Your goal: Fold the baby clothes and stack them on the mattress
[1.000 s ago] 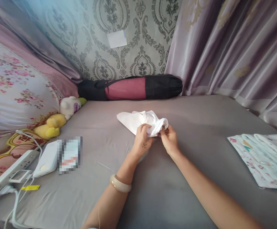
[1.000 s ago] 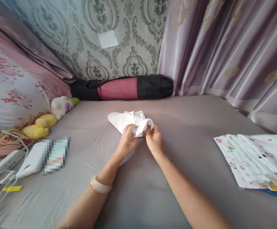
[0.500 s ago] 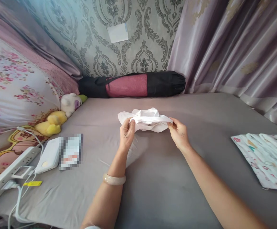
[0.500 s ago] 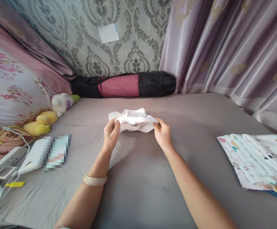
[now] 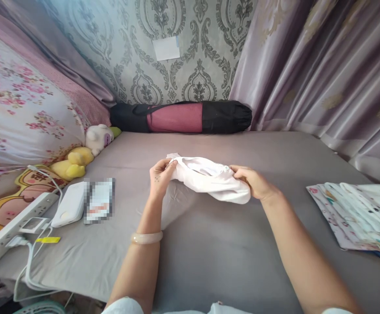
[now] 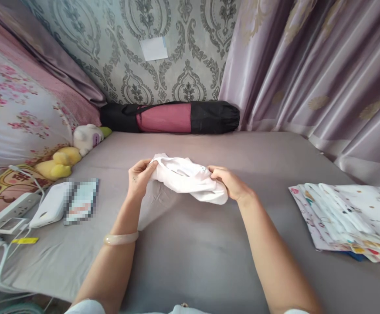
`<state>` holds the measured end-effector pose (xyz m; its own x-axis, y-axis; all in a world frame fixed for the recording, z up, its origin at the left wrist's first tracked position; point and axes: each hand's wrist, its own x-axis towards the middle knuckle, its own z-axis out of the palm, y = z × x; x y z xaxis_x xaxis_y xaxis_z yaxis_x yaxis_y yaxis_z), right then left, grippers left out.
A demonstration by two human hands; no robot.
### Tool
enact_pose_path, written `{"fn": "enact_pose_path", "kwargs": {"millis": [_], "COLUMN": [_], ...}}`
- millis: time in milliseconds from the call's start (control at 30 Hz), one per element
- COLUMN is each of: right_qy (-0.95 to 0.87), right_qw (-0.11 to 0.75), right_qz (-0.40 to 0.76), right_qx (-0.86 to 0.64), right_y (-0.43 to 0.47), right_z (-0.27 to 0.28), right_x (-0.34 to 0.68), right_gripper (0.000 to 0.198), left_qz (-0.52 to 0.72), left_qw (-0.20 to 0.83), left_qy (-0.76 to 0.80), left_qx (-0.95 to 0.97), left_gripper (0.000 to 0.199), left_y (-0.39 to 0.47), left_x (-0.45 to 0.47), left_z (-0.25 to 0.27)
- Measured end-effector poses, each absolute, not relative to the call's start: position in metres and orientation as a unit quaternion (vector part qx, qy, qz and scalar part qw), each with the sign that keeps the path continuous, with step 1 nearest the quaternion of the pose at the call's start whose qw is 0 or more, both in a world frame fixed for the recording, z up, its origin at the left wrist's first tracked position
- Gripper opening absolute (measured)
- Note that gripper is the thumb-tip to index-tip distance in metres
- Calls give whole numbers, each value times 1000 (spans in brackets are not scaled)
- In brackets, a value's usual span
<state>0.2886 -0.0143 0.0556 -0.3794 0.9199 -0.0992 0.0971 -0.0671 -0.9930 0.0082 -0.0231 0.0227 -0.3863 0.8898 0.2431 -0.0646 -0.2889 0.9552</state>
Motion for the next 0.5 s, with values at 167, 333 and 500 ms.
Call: {"fn": "enact_pose_path", "kwargs": {"millis": [167, 333, 500], "right_qy": [-642, -738, -766], "right_qw": [312, 308, 301], "right_qz": [534, 353, 231], "right_qx": [-453, -485, -519], "right_y": [-27, -24, -25], "right_z": [80, 76, 71], "right_x": [305, 306, 303], "right_gripper": [42, 40, 31], "left_qz": [631, 611, 601], "left_qw": [398, 403, 379], "left_qy": [490, 500, 506], "left_qx": [452, 462, 489], "left_gripper": [33, 35, 35], "left_y": [-32, -30, -34], "left_x": [-1, 0, -1], "left_z": [31, 28, 33]}}
